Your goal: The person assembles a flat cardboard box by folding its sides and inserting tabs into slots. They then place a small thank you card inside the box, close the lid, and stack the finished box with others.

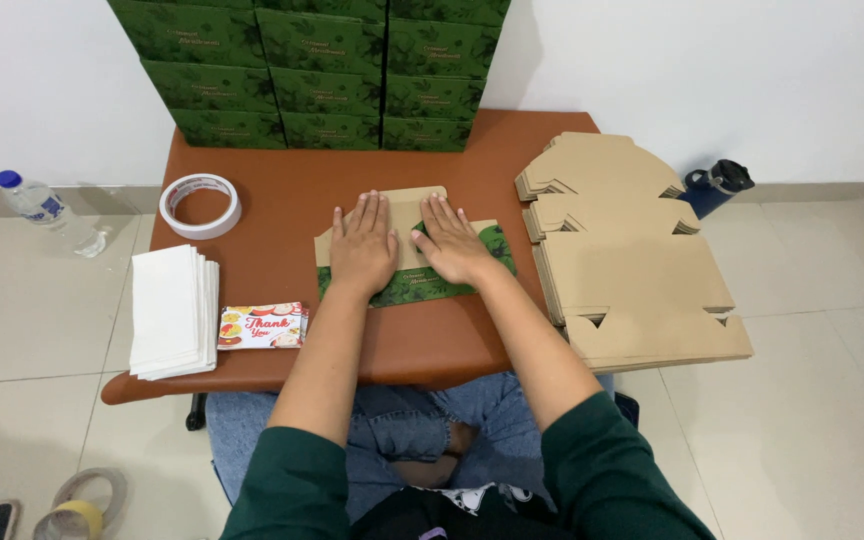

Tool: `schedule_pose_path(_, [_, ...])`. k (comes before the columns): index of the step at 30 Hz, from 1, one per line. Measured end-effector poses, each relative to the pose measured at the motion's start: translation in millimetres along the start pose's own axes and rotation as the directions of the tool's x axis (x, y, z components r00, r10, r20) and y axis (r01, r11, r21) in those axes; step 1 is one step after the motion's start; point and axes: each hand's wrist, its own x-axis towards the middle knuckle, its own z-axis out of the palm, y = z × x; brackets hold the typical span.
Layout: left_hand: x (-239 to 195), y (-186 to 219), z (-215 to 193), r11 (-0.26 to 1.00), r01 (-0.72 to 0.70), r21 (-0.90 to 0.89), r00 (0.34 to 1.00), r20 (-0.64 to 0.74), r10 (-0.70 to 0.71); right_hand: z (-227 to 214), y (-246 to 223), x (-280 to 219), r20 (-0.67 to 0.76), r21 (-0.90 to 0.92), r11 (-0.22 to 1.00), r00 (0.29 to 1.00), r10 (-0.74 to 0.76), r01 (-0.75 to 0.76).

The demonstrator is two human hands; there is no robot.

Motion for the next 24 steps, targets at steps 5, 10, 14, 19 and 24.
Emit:
schedule_pose_path(5, [-0.4,2.7,-3.3,1.000,0.017,0.015,1.000,0.006,-0.018,-5.2,1.5,38.7,-0.069,-0.044,0.999,0.998,0.015,-0.018])
schedule_pose_path(10, [-1.5,3.3,-6.0,0.999,0.021,0.034,1.000,-0.001,-0.021,-4.7,6.2,64.2,-0.114,-0.087,0.996,0.993,0.026,-0.036])
schedule_pose_path(14, [-0.7,2.6,-4.5,0.999,0.034,0.020,0.998,0.044,-0.035,-5.3,-3.4,44.9,-0.124,-0.095,0.994,0.992,0.034,-0.046])
schedule_pose_path(19, [-3.1,7.8,-11.7,0.998,0.050,0.039,0.996,0.072,-0.053,-0.8,-13.7,1.5,-0.073,-0.133,0.990,0.997,0.038,-0.047])
schedule_pose_path(24, [-10.0,6.1,-30.7,0.977,0.187,-0.107,0.976,-0.095,-0.197,0.3,-28.8,-46.3,-0.010,-0.079,0.997,1.000,0.010,-0.011])
